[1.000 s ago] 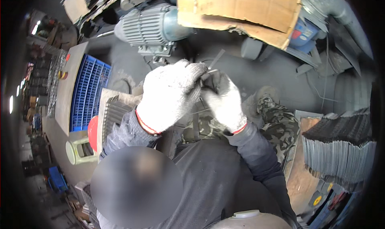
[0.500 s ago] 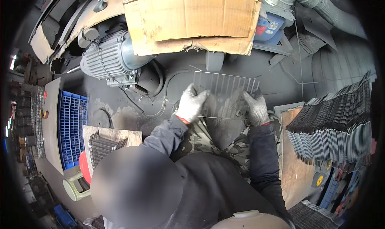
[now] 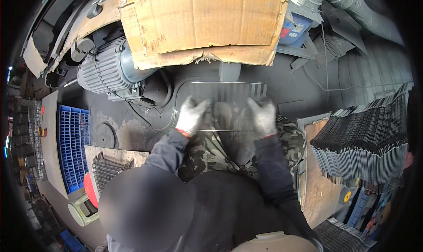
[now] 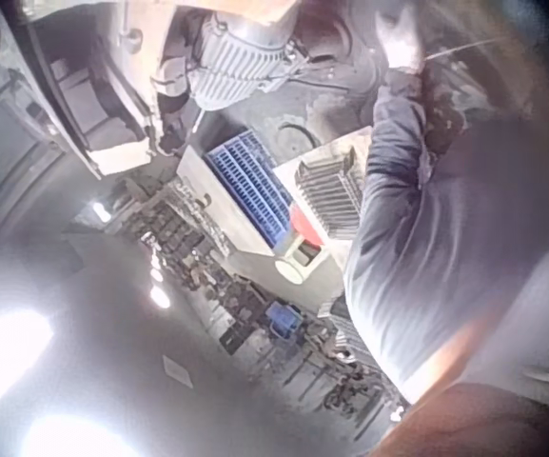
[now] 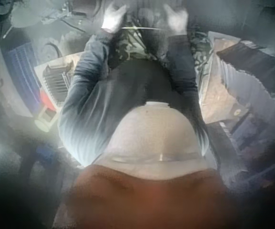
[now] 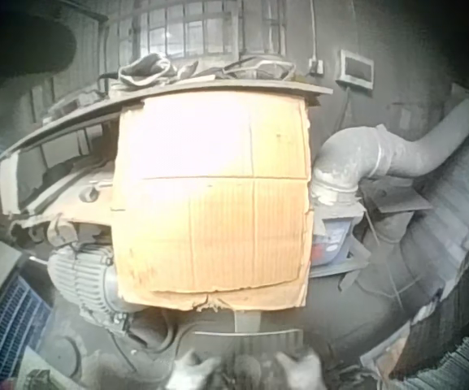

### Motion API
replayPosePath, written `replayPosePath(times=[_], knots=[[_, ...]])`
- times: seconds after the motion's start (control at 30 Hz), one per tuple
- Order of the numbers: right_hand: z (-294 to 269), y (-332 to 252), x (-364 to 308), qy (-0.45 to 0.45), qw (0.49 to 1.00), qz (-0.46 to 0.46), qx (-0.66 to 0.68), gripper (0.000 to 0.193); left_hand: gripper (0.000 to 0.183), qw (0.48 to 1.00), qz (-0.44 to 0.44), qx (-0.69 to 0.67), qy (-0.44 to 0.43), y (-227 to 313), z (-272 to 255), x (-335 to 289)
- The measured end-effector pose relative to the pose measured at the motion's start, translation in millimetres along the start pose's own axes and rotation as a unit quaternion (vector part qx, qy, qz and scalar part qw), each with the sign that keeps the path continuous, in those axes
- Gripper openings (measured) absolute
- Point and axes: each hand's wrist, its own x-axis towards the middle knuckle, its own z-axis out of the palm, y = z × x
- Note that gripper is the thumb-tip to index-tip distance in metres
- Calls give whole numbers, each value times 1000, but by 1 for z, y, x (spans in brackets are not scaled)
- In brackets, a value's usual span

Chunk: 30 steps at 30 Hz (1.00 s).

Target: The person is inspecting and sorting metal wire grids on a workbench.

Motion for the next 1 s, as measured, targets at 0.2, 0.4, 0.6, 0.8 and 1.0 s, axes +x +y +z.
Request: replayPosePath(times=[0.2,0.4,0.6,0.8,1.0], knots=[[-51,-27,4,52,996,-42,-52,18,25,1000,12,3,-18,-23,54,7],[36,39,18,-28,989,-73,-128,17,19,999,-2,-4,46,-9,-47,-11],[-14,-14,1,4,1000,-12,-10,17,26,1000,-16,24,5,-22,14,13],[-36,-17,9,21,999,-27,-23,17,25,1000,-16,-18,-10,-23,40,7],[38,48,22,-56,991,-111,-40,26,15,997,8,-39,63,-19,-47,-10]])
